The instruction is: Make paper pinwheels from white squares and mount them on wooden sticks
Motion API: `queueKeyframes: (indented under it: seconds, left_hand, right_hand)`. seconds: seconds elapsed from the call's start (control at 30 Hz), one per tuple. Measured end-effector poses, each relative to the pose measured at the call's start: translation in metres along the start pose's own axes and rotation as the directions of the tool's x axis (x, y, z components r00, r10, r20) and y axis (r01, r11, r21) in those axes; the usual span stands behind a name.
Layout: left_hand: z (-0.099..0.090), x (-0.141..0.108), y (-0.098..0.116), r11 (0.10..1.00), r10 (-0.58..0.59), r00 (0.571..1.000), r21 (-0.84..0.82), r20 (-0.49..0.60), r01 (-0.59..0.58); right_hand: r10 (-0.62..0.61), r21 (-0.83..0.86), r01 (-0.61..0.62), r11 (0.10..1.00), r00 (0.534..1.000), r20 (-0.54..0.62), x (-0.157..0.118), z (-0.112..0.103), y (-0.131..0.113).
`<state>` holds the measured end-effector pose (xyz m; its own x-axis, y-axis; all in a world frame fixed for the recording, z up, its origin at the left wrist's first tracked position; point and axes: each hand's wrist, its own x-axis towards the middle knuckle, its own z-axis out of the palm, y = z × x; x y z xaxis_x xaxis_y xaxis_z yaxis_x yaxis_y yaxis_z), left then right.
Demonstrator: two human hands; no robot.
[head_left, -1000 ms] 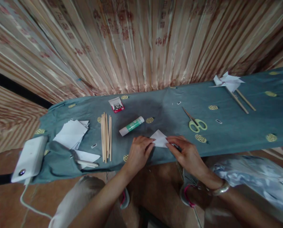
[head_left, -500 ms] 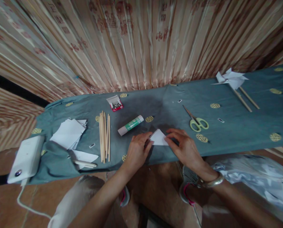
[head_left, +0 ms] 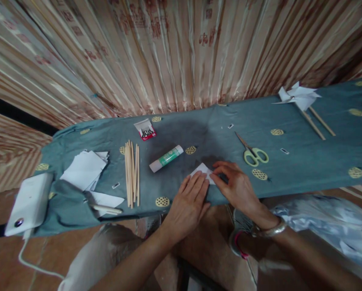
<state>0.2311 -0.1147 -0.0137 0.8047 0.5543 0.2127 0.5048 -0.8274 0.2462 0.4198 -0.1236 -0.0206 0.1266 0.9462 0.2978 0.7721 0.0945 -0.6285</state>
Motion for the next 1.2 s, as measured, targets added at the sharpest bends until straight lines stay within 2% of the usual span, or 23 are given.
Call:
queueKeyframes:
  seconds: [0.33, 0.77, 1.2]
  left_hand:
    - [0.0, 0.001, -0.002, 1.0, -0.026, 0.998, 0.019, 0.056, 0.025]
    - [0.002, 0.0, -0.001, 0.999, -0.024, 0.999, 0.026, 0.046, 0.023]
    - [0.004, -0.001, -0.001, 0.998, -0.025, 0.996, 0.058, 0.083, 0.02]
  right_hand:
    - [0.006, -0.016, -0.006, 1.0, 1.0, 0.001, 0.002, -0.001, -0.002]
    - [-0.017, -0.038, 0.017, 0.999, 1.0, -0.002, 0.001, 0.0, 0.0]
    - [-0.153, -0.129, 0.15, 0.98, 0.988, -0.018, -0.011, 0.0, 0.001]
